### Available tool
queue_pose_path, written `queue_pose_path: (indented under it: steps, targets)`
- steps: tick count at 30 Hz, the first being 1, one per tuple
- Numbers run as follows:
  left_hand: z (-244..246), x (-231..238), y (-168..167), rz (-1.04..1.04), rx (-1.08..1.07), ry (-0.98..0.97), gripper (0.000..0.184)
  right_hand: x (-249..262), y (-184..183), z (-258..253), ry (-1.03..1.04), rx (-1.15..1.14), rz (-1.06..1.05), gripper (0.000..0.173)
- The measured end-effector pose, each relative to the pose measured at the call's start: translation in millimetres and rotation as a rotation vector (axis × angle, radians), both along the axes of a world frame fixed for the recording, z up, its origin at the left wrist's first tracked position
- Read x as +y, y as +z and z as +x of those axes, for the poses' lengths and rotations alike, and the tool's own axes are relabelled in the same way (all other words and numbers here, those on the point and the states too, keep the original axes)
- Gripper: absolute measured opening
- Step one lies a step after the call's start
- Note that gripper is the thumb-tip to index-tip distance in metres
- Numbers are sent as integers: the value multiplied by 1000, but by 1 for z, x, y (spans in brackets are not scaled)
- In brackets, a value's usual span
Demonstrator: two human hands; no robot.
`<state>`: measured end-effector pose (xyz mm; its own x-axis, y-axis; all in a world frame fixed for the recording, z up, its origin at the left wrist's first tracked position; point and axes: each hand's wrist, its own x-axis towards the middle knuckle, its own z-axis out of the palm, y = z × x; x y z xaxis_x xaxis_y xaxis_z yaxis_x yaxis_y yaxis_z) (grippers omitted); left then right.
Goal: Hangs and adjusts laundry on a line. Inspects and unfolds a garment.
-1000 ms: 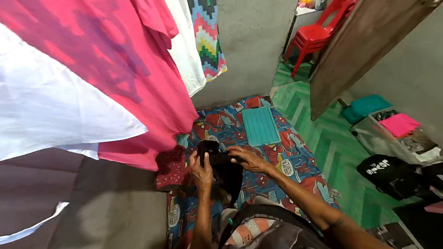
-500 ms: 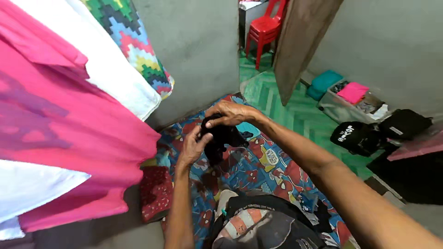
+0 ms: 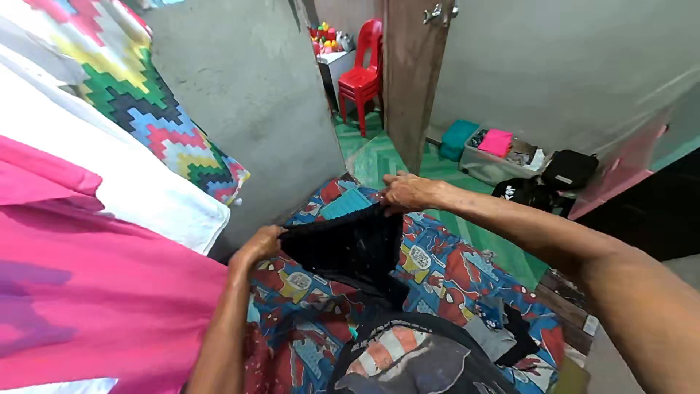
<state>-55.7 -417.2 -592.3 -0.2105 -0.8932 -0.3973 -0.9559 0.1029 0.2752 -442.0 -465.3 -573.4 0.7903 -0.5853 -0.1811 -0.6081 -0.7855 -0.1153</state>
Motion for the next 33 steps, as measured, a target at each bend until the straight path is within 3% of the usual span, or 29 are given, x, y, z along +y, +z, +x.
queue_pose_path:
  steps: [3, 6, 10, 12, 14, 18, 22, 26, 30, 33]
  targets:
    - [-8, -7, 41, -99, -55, -212, 9, -10, -26, -18, -148, 93, -184, 18]
    - [-19, -2, 67, -233, 142, -387, 20, -12, -38, -24, -232, 99, -283, 16]
    - [-5, -13, 79, -444, 344, -551, 29, 8, -34, -10, -183, 218, -309, 15]
    - [8, -25, 81, -525, 217, -522, 27, 11, -29, -9, -200, 238, -275, 15]
    - [18, -34, 77, -559, -51, -420, 20, 6, -23, -14, -250, 164, -268, 13]
    - [20, -42, 50, -494, -326, -220, 19, -2, -7, -20, -333, 79, -353, 19]
    - [13, -37, 37, -636, -301, -155, 20, -10, -2, -23, -452, -1, -405, 29]
    - [3, -35, 37, -723, -199, -111, 34, -15, 11, -26, -560, -140, -405, 20]
    - [-12, -31, 38, -846, -81, -53, 29, -8, 27, -28, -725, -291, -468, 20]
    - [-22, -29, 41, -892, -38, -25, 49, 6, 47, -36, -830, -444, -362, 19]
